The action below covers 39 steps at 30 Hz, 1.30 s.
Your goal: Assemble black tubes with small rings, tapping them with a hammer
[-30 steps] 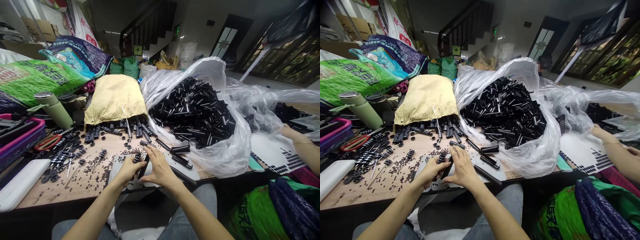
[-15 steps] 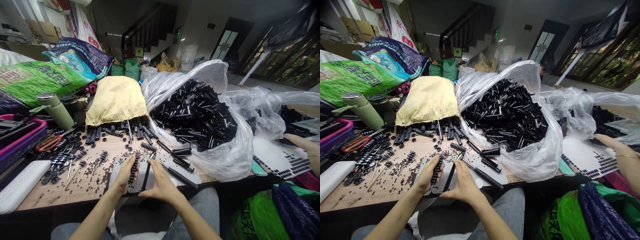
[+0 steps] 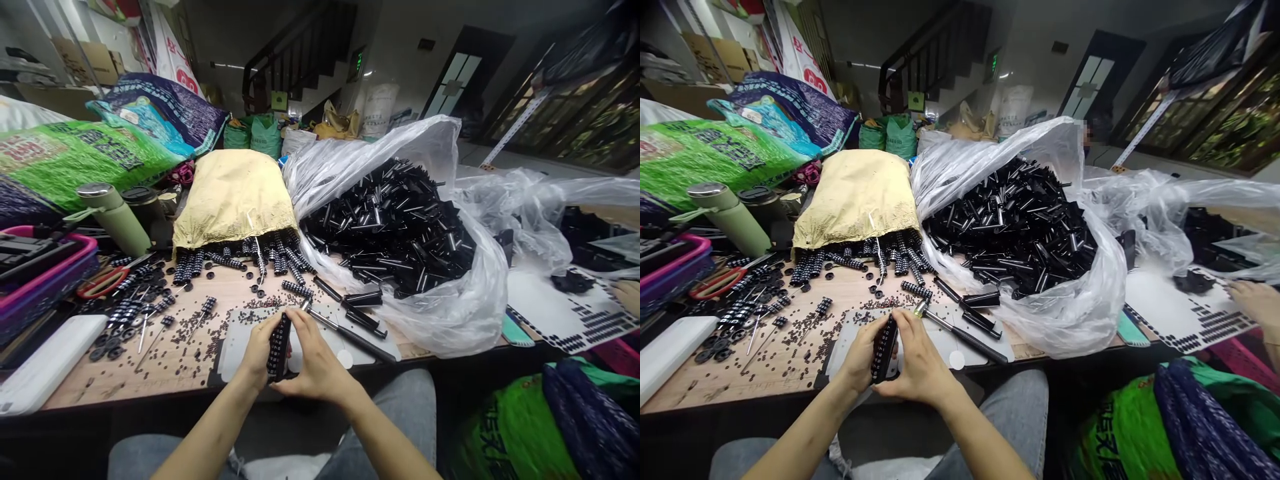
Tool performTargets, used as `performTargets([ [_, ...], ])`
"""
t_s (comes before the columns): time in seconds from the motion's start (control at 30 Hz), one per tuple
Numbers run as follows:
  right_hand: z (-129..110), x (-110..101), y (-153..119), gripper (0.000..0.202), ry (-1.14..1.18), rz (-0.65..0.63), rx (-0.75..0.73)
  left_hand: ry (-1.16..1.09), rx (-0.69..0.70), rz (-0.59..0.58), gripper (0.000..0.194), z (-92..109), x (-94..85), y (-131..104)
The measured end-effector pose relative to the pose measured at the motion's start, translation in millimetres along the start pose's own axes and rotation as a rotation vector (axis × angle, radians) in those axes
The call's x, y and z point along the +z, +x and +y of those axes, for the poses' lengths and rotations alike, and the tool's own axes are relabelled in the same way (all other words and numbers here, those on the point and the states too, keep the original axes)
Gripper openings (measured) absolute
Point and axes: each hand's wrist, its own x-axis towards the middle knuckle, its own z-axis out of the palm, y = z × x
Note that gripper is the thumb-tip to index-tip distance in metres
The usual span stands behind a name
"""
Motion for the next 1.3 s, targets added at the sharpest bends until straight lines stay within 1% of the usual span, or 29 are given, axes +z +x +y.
performTargets([
  [0.13,0.5,6.2,0.1,0.099,-0.039,0.024,0.046,0.020,-0.015,-0.003,0.037,0.7,3.1,-3.9],
  [0.23,4.7,8.6,-2.2,0.099,-0.030,0.008,0.062,0.047,-0.016,0.003,0.039,0.2,4.2,-5.0],
  [0.33,10.5,10.9,-3.5,0.100,0.025,-0.036,0.064,0.047,-0.080,-0.021,0.039,-1.6,3.6,-4.3],
  [0.43,13.9,13.9,-4.2,0.099,0.086,-0.039,0.117,0.061,-0.128,-0.028,0.040,-3.2,2.5,-2.3],
  [0.53,13.1,17.1,-4.9,0.100,0.138,-0.039,0.160,0.075,-0.155,-0.037,0.036,-3.6,1.3,0.4],
  [0.67,11.9,22.7,-5.0,0.097,0.164,0.029,0.195,0.099,-0.172,-0.062,0.032,-3.4,-2.2,4.7],
  [0.73,14.1,27.7,-5.3,0.096,0.154,0.072,0.203,0.172,-0.153,-0.075,0.034,-5.1,-4.8,5.3],
  [0.77,16.0,31.0,-5.7,0.095,0.141,0.090,0.202,0.243,-0.102,-0.080,0.035,-7.1,-6.3,4.7],
  [0.8,18.3,34.6,-6.4,0.095,0.121,0.114,0.197,0.348,-0.010,-0.084,0.036,-10.0,-7.8,3.7],
  [0.83,20.8,38.6,-7.4,0.093,0.092,0.141,0.194,0.483,0.121,-0.088,0.037,-14.0,-9.5,2.3],
  [0.9,25.5,45.6,-10.4,0.085,0.012,0.193,0.198,0.801,0.425,-0.079,0.039,-24.0,-13.3,-0.2],
  [0.93,27.8,47.6,-12.5,0.081,-0.029,0.207,0.205,0.955,0.553,-0.074,0.042,-29.4,-15.5,-0.7],
  [0.97,30.1,47.9,-15.0,0.078,-0.067,0.205,0.212,1.090,0.647,-0.079,0.044,-34.2,-18.0,-0.4],
  [1.0,32.7,46.0,-17.8,0.077,-0.109,0.192,0.218,1.200,0.712,-0.095,0.044,-38.1,-20.8,0.8],
  [1.07,40.3,35.2,-23.6,0.072,-0.232,0.190,0.262,1.362,0.810,-0.161,0.040,-41.8,-26.9,5.1],
  [1.1,45.3,26.8,-26.2,0.066,-0.322,0.209,0.311,1.427,0.863,-0.196,0.039,-41.7,-29.8,7.5],
  [1.13,50.9,17.0,-28.3,0.056,-0.427,0.229,0.373,1.489,0.915,-0.219,0.039,-40.6,-32.5,9.7],
  [1.2,60.9,-3.3,-30.6,0.028,-0.629,0.228,0.486,1.605,0.997,-0.224,0.040,-37.1,-36.0,12.1],
  [1.23,63.9,-12.5,-31.1,0.021,-0.697,0.195,0.514,1.654,1.022,-0.214,0.042,-35.5,-36.6,12.1],
  [1.3,62.8,-26.0,-32.0,0.023,-0.719,0.115,0.538,1.719,1.042,-0.186,0.044,-33.6,-35.8,10.1],
])
